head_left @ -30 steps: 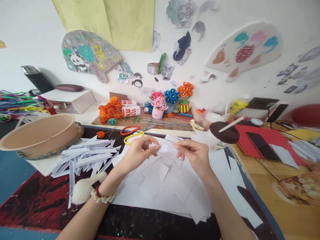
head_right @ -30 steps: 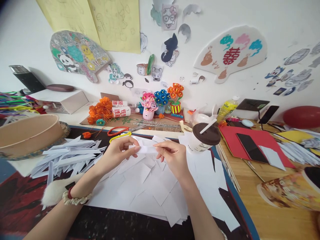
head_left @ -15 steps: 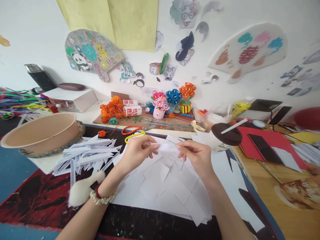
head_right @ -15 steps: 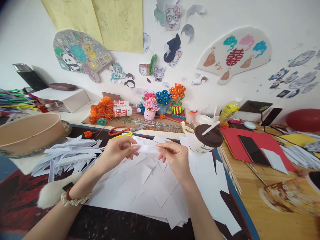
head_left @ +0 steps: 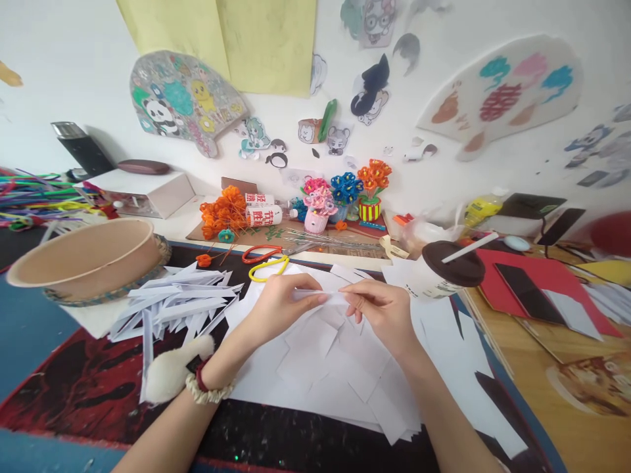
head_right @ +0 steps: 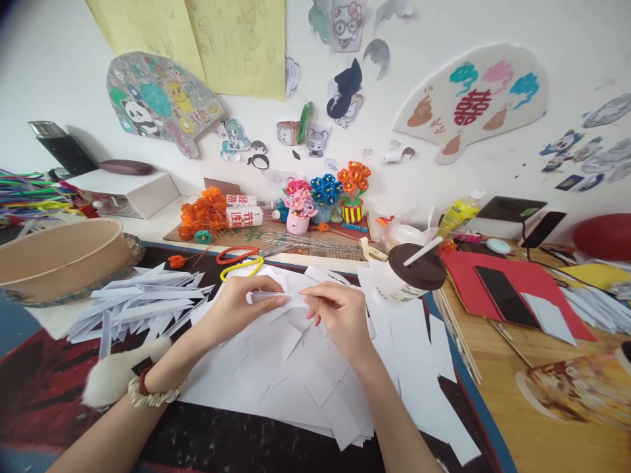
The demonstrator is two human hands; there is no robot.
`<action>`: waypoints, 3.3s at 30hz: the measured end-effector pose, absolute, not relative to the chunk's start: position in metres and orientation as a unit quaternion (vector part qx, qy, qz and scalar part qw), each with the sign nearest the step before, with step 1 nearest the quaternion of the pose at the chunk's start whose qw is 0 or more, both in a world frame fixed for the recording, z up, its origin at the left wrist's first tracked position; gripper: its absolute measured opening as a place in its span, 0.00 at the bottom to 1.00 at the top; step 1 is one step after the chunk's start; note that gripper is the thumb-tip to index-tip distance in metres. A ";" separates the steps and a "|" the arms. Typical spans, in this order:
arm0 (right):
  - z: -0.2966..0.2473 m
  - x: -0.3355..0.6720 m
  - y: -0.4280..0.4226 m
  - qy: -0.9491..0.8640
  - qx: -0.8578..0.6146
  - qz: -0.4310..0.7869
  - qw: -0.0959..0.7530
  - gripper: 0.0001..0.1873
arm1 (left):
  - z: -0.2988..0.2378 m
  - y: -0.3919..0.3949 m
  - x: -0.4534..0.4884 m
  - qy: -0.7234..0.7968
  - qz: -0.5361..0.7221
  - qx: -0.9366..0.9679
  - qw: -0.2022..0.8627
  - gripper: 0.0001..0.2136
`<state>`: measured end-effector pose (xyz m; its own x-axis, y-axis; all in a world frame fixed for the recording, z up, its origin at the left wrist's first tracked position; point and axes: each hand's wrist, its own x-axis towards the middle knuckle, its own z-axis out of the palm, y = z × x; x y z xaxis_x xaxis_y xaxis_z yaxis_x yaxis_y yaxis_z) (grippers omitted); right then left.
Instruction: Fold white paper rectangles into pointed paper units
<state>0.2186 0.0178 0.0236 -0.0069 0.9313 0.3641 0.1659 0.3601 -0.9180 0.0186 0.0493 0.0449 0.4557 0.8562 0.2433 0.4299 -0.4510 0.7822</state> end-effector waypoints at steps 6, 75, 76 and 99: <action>0.025 0.219 0.018 -0.620 -0.450 0.353 0.538 0.05 | 0.046 0.048 0.021 0.406 0.347 0.778 0.330 0.06; 0.028 0.225 0.024 -0.537 -0.446 0.511 0.502 0.17 | 0.041 0.047 0.021 0.372 0.333 0.671 0.549 0.10; 0.028 0.225 0.024 -0.535 -0.443 0.514 0.503 0.18 | 0.041 0.047 0.021 0.371 0.333 0.669 0.551 0.10; 0.021 0.219 0.021 -0.558 -0.483 0.517 0.435 0.18 | 0.046 0.042 0.026 0.385 0.312 0.683 0.537 0.09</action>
<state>0.2191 0.0213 0.0210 -0.1567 0.9876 -0.0142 0.0889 -0.0002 -0.9960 0.0263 0.0415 0.0460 0.5096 0.8603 0.0121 0.1910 -0.1269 0.9733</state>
